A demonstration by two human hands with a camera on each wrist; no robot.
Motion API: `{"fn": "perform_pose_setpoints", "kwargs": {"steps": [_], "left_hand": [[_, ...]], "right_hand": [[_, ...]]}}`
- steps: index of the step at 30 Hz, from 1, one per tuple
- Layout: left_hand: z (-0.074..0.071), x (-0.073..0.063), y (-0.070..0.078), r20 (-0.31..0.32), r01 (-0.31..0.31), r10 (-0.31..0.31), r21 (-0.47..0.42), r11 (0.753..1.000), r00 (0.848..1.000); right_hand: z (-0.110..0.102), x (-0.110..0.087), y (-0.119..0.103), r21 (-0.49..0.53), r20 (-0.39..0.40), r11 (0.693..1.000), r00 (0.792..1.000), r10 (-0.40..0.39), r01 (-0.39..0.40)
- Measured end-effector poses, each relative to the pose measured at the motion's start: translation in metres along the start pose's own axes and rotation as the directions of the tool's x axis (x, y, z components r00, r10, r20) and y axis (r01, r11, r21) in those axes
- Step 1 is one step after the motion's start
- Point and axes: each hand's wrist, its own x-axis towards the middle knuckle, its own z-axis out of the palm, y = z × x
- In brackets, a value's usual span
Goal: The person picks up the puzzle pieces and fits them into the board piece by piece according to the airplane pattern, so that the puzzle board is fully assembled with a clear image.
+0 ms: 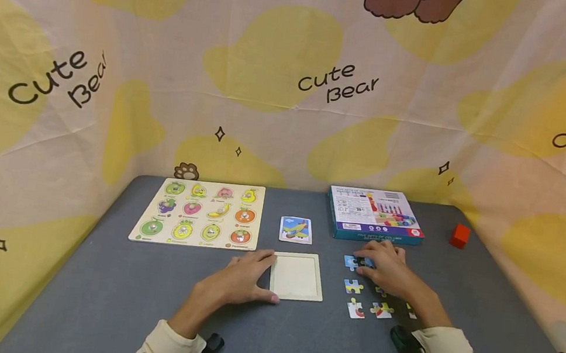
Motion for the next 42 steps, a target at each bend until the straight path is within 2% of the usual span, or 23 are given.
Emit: {"fn": "perform_pose_setpoints", "kwargs": {"steps": [6, 14, 20, 28, 42], "left_hand": [[0.001, 0.001, -0.002, -0.015, -0.008, 0.008, 0.026, 1.000, 1.000], [0.000, -0.001, -0.002, 0.001, 0.000, 0.000, 0.034, 0.999, 1.000], [0.000, -0.001, -0.001, 0.007, 0.006, -0.006, 0.037, 0.999, 1.000], [-0.001, -0.003, 0.000, 0.016, 0.019, -0.020, 0.023, 1.000, 1.000], [-0.002, -0.004, -0.001, 0.012, 0.012, -0.012, 0.027, 1.000, 1.000]], "right_hand": [[0.002, 0.005, 0.001, 0.005, -0.022, 1.000, 1.000, 0.001, -0.001], [0.003, 0.007, 0.002, 0.024, -0.026, 1.000, 1.000, -0.018, 0.018], [0.005, 0.008, -0.006, 0.046, -0.049, 0.998, 0.998, -0.040, 0.042], [0.008, 0.018, -0.037, 0.081, -0.039, 0.993, 0.996, -0.085, 0.088], [0.029, 0.041, -0.093, 0.076, -0.023, 0.976, 0.979, -0.201, 0.203]]}}
